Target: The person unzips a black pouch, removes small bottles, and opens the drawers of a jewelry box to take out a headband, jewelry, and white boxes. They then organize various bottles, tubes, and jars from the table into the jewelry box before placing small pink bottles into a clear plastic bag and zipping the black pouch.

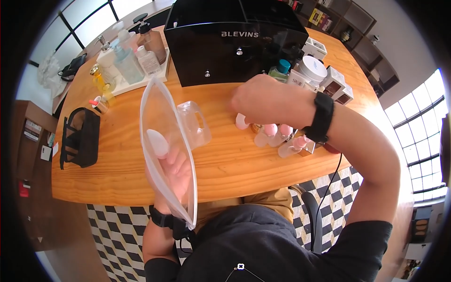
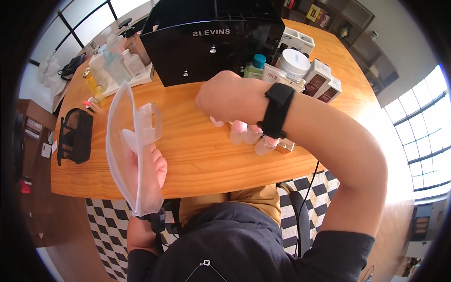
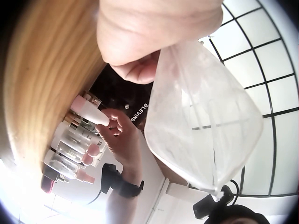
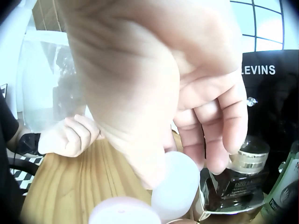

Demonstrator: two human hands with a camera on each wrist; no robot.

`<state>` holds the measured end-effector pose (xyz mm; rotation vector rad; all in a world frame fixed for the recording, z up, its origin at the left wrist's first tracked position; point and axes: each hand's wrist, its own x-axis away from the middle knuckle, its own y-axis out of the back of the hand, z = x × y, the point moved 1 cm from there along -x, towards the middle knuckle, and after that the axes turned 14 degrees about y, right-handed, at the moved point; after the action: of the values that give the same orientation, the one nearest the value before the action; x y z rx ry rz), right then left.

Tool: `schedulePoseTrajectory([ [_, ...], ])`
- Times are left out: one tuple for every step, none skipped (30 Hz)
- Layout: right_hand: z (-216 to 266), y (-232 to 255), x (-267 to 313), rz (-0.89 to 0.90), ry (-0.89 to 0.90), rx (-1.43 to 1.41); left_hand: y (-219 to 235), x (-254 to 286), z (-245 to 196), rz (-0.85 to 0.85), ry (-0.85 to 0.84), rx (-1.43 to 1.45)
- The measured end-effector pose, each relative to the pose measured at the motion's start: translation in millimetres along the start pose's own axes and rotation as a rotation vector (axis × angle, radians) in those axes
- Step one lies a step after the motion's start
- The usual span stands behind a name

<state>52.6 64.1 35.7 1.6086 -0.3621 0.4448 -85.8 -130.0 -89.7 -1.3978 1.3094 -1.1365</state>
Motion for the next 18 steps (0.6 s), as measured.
schedulePoseTrajectory([
  [-2.1, 2.2, 4.3, -0.134, 0.04, 0.01, -0.9, -0.3, 1.1, 0.0, -0.005, -0.002],
  [-6.1, 3.1, 11.3, -0.268, 0.087, 0.02, -2.2, -0.6, 2.9, -0.002, -0.014, -0.005],
  [-6.8, 9.3, 15.6, -0.405, 0.14, 0.03, -3.2, 0.0, 3.3, -0.005, -0.031, -0.009],
  [-6.3, 18.7, 19.8, -0.459, 0.093, 0.081, 4.7, -1.4, 3.1, 0.035, -0.03, 0.004],
  [-0.7, 34.8, 26.1, -0.516, 0.048, 0.129, 3.8, -0.9, 2.2, 0.018, -0.019, -0.011],
  [5.3, 49.4, 32.4, -0.631, 0.045, 0.103, 2.2, -1.1, 2.0, 0.0, -0.008, -0.027],
  [12.4, 62.9, 38.5, -0.743, 0.041, 0.074, 1.2, -0.8, 2.1, -0.018, 0.005, -0.041],
  [20.9, 74.2, 43.9, -0.863, 0.076, 0.046, 4.2, -0.9, 2.8, -0.043, -0.014, -0.038],
  [29.9, 82.8, 49.2, -0.98, 0.109, 0.016, 4.5, -1.5, 2.6, -0.015, 0.008, -0.015],
  [42.7, 89.3, 52.5, -0.967, 0.124, -0.049, 4.2, -2.5, 2.0, 0.014, 0.035, 0.008],
  [52.4, 92.5, 53.6, -0.975, 0.198, -0.043, 5.7, -2.5, 1.1, 0.043, 0.066, 0.032],
  [60.7, 92.2, 48.7, -0.948, 0.297, 0.039, 14.2, -2.7, -0.2, 0.097, 0.077, 0.001],
  [68.0, 90.7, 41.8, -0.891, 0.404, 0.238, 17.4, -1.4, -0.3, -0.011, 0.043, -0.06],
  [73.4, 85.7, 33.5, -0.844, 0.498, 0.411, 17.0, -2.2, 1.1, -0.117, 0.01, -0.12],
  [75.8, 77.7, 25.3, -0.778, 0.519, 0.334, 18.2, -2.5, 1.9, -0.134, 0.019, -0.09],
  [77.6, 65.4, 17.2, -0.693, 0.513, 0.175, 19.4, -2.9, 2.8, -0.15, 0.028, -0.06],
  [77.4, 56.7, 9.0, -0.671, 0.5, 0.083, 20.7, -3.3, 3.6, -0.167, 0.036, -0.03],
  [77.3, 48.0, 0.8, -0.652, 0.484, -0.009, 33.8, -5.1, 5.7, -0.089, 0.065, 0.019],
])
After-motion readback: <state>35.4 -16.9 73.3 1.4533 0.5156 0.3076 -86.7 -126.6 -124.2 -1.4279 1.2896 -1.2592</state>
